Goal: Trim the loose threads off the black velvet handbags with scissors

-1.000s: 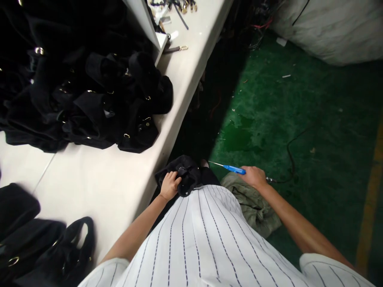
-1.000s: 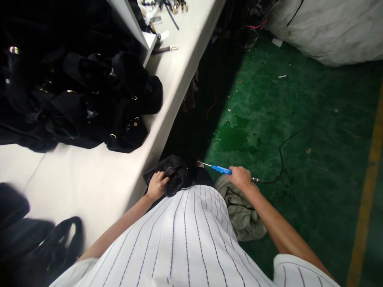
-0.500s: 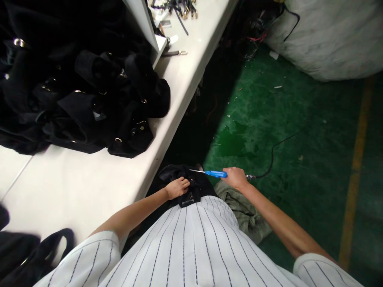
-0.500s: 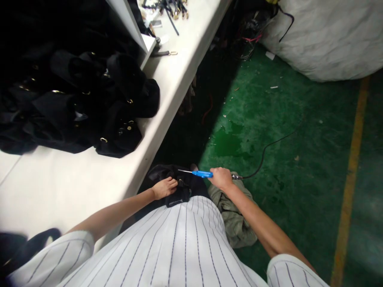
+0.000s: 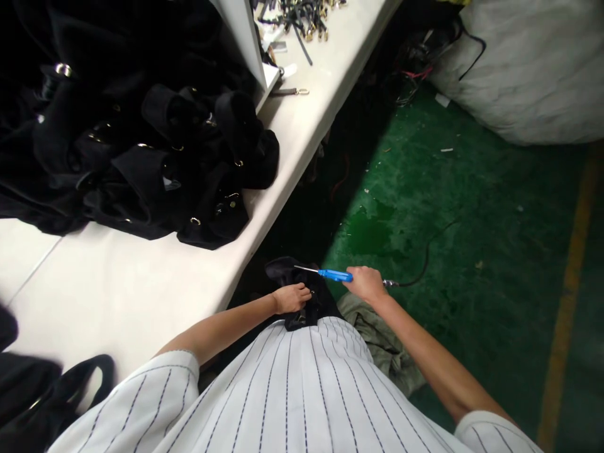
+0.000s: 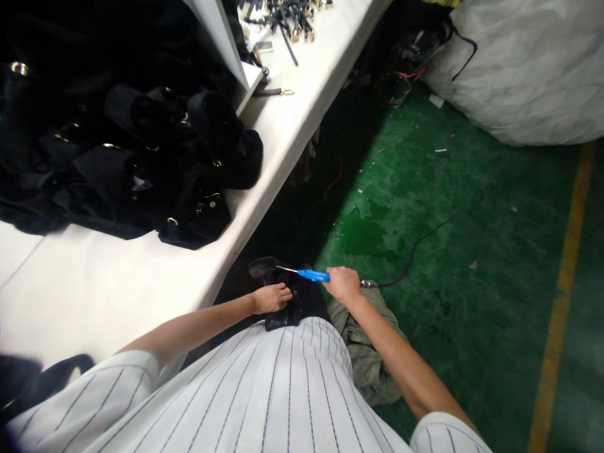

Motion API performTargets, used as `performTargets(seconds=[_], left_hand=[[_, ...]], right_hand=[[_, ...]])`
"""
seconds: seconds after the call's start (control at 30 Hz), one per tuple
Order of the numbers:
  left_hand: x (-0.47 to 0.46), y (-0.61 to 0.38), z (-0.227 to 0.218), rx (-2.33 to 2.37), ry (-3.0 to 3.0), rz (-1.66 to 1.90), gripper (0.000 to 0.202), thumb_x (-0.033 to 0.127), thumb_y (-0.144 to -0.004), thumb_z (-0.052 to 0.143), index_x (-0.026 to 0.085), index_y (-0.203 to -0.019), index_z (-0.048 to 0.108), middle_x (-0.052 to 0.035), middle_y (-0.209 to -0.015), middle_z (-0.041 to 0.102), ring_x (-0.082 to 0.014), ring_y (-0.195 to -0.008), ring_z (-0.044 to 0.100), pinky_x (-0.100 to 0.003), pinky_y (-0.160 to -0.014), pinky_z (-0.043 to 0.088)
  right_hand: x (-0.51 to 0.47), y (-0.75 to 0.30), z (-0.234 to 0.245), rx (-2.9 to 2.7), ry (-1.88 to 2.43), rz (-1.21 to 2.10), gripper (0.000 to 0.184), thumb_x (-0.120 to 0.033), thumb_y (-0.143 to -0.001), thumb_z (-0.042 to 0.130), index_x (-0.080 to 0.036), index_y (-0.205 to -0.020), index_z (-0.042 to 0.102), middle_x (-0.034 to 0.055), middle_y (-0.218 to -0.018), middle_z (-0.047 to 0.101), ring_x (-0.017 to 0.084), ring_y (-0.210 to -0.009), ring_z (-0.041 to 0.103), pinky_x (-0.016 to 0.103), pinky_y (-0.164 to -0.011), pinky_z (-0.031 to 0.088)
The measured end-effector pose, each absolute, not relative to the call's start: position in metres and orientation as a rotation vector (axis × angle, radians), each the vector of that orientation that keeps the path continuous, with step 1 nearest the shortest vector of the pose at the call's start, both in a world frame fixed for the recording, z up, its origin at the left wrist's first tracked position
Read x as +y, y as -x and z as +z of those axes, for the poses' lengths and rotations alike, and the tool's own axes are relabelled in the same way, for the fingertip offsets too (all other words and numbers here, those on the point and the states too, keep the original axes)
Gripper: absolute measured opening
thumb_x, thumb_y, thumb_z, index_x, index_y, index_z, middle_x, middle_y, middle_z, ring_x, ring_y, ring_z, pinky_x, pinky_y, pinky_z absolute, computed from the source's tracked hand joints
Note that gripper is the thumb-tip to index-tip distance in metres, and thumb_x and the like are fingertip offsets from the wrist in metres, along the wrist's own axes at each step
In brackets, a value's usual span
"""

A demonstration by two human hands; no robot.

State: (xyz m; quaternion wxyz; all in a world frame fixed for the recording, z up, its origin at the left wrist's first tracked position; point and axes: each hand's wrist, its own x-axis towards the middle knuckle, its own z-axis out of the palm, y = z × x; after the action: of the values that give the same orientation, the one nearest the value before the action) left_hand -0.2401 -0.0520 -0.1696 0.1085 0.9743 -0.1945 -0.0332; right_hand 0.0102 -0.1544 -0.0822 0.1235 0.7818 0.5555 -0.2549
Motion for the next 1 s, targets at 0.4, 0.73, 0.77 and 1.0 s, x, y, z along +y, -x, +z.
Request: performTargets(seconds=[0.4, 0.73, 0.77, 1.0], left_hand=[[-0.057, 0.248, -0.149, -0.439, -2.824, -0.149, 0.025, 0.012, -0.091, 0.047, 0.017, -0.089, 0.071, -0.0145, -0.102, 0.064, -0.0246, -0.101, 0.051, -0.04, -0.082, 0.036], [-0.055, 0.264, -0.143, 0.452, -2.649, -0.114, 0.013, 0.016, -0.083, 0.057, 0.019, -0.087, 0.069, -0.0128, -0.103, 0.061, -0.0271, -0.097, 0.055, -0.043, -0.084, 0.042], [-0.053, 0.268, -0.145, 0.747, -2.486, -0.03, 0.008, 0.017, -0.079, 0.061, 0.019, -0.082, 0.069, -0.0112, -0.1, 0.062, -0.027, -0.097, 0.056, -0.043, -0.086, 0.044], [-0.044, 0.302, -0.16, 1.543, -1.12, 0.329, 0.034, 0.017, -0.062, 0.072, 0.017, -0.094, 0.063, -0.0042, -0.086, 0.069, -0.0225, -0.079, 0.068, -0.04, -0.077, 0.058]], right_hand=[[-0.154, -0.024, -0.091, 1.588, -2.323, -0.731, 0.025, -0.04, -0.084, 0.053, -0.024, -0.09, 0.072, 0.0085, -0.085, 0.072, 0.026, -0.085, 0.068, 0.03, -0.071, 0.047], [-0.205, -0.069, -0.098, 1.378, -2.341, -0.787, 0.027, -0.038, -0.083, 0.053, -0.022, -0.092, 0.073, 0.0101, -0.088, 0.072, 0.026, -0.087, 0.068, 0.03, -0.073, 0.047], [-0.218, -0.07, -0.097, 1.37, -2.356, -0.805, 0.027, -0.04, -0.083, 0.053, -0.023, -0.091, 0.073, 0.0091, -0.087, 0.072, 0.026, -0.086, 0.068, 0.03, -0.072, 0.047], [-0.26, -0.031, -0.095, 1.371, -2.461, -0.888, 0.024, -0.041, -0.083, 0.054, -0.026, -0.086, 0.072, 0.0057, -0.083, 0.072, 0.024, -0.082, 0.068, 0.028, -0.064, 0.041]])
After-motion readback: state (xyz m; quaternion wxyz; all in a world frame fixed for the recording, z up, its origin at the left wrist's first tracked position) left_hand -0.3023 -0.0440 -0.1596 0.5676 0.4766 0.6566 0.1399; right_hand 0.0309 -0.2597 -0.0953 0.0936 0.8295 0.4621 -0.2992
